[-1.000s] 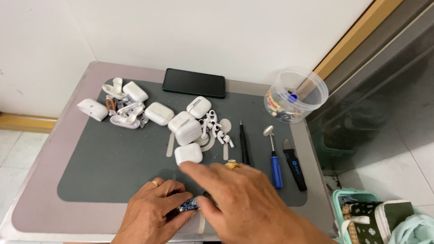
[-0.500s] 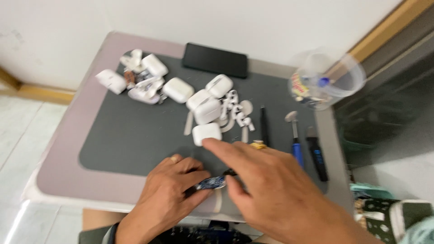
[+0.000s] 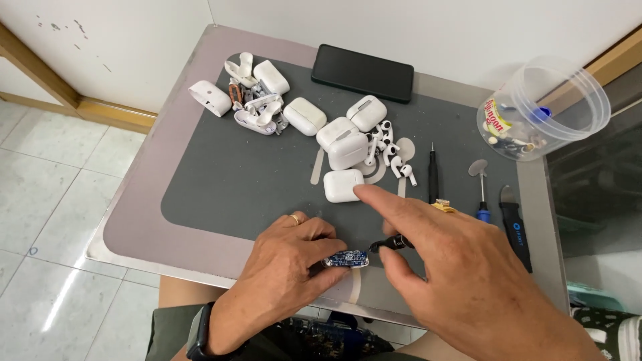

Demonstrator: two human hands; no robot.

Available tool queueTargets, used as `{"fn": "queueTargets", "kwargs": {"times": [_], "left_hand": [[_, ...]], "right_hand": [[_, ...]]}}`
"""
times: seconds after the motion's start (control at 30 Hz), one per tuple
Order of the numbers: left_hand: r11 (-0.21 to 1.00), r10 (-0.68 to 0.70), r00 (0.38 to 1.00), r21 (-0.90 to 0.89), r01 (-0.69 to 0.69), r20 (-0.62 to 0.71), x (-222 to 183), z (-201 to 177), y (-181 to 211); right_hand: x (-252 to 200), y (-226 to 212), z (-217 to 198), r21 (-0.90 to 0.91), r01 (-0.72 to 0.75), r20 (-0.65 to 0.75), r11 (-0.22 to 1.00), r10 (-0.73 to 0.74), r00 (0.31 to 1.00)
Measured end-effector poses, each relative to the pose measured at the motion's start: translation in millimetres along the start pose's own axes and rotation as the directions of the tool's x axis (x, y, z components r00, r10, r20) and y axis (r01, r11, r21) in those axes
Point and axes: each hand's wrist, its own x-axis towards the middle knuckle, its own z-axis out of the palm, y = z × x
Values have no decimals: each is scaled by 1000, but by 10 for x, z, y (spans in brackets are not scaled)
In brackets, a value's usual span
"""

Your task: Disassembling and inspecting wireless earbud charging cases and internal components using a craft knife and precision tools

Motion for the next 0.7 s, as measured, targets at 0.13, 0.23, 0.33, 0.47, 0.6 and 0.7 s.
{"fn": "queueTargets", "kwargs": {"times": [0.13, 0.23, 0.33, 0.47, 0.6, 0.7], "left_hand": [[1000, 6, 1000, 1, -6, 11, 3, -10, 1], [1000, 1, 1000, 1, -1, 12, 15, -9, 16], [1000, -3, 1000, 0, 3, 6, 4, -5, 9], [1000, 5, 1000, 20, -5, 6, 11, 1, 13], [1000, 11, 1000, -3, -11, 3, 16, -27, 30], [1000, 14, 1000, 11, -14, -10, 14, -3, 23]], "right_hand": [[-9, 29, 55, -38, 12, -59, 999, -15, 998], [-15, 36, 31, -28, 38, -69, 999, -40, 997], [-12, 27, 29, -18, 99, -92, 995, -100, 991], [3, 42, 49, -9, -5, -65, 1000, 4, 998], [-7, 53, 31, 55, 13, 45, 998, -15, 999], [-21, 49, 75, -53, 40, -157, 998, -48, 986]]}}
